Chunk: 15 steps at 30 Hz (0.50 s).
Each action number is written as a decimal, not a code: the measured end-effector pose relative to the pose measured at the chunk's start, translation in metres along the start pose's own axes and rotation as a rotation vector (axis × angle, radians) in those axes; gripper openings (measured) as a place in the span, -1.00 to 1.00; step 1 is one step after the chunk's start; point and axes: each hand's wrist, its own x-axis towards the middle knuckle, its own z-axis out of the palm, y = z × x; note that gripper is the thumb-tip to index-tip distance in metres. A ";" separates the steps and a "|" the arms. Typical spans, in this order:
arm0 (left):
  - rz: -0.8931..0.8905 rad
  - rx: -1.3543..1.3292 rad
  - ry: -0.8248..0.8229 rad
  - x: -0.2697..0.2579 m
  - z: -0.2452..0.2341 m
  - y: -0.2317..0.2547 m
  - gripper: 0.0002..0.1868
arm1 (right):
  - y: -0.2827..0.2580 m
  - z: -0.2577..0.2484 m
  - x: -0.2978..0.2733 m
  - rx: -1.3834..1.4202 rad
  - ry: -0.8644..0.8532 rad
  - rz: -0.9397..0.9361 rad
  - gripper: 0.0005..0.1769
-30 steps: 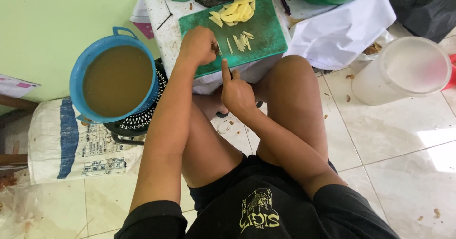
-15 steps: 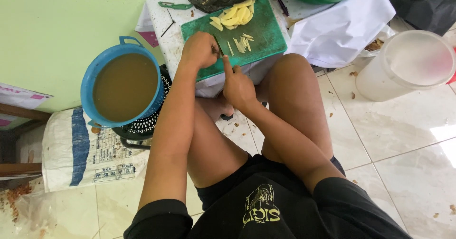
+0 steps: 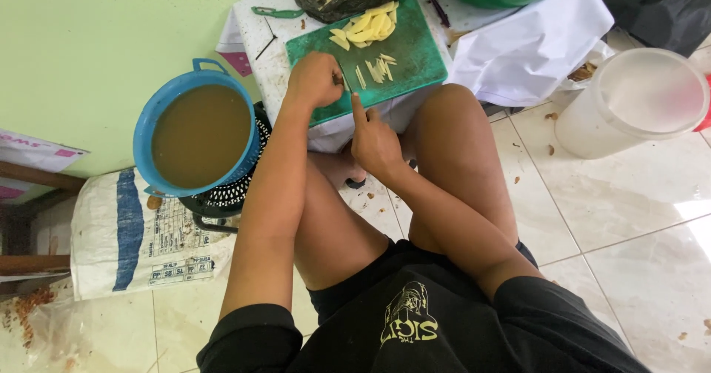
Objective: Slicing a peeled root vegetable into thin strips on a green cutting board using a knife.
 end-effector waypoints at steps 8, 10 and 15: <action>0.020 0.000 0.095 -0.002 0.002 -0.001 -0.90 | -0.008 0.008 0.000 -0.143 0.073 -0.018 -0.07; 0.026 0.000 0.099 -0.002 0.004 -0.003 -0.89 | -0.010 0.006 0.002 -0.129 0.031 -0.012 -0.07; 0.012 -0.027 0.064 -0.004 0.002 -0.002 -0.85 | -0.010 0.006 0.011 -0.107 0.001 0.010 -0.09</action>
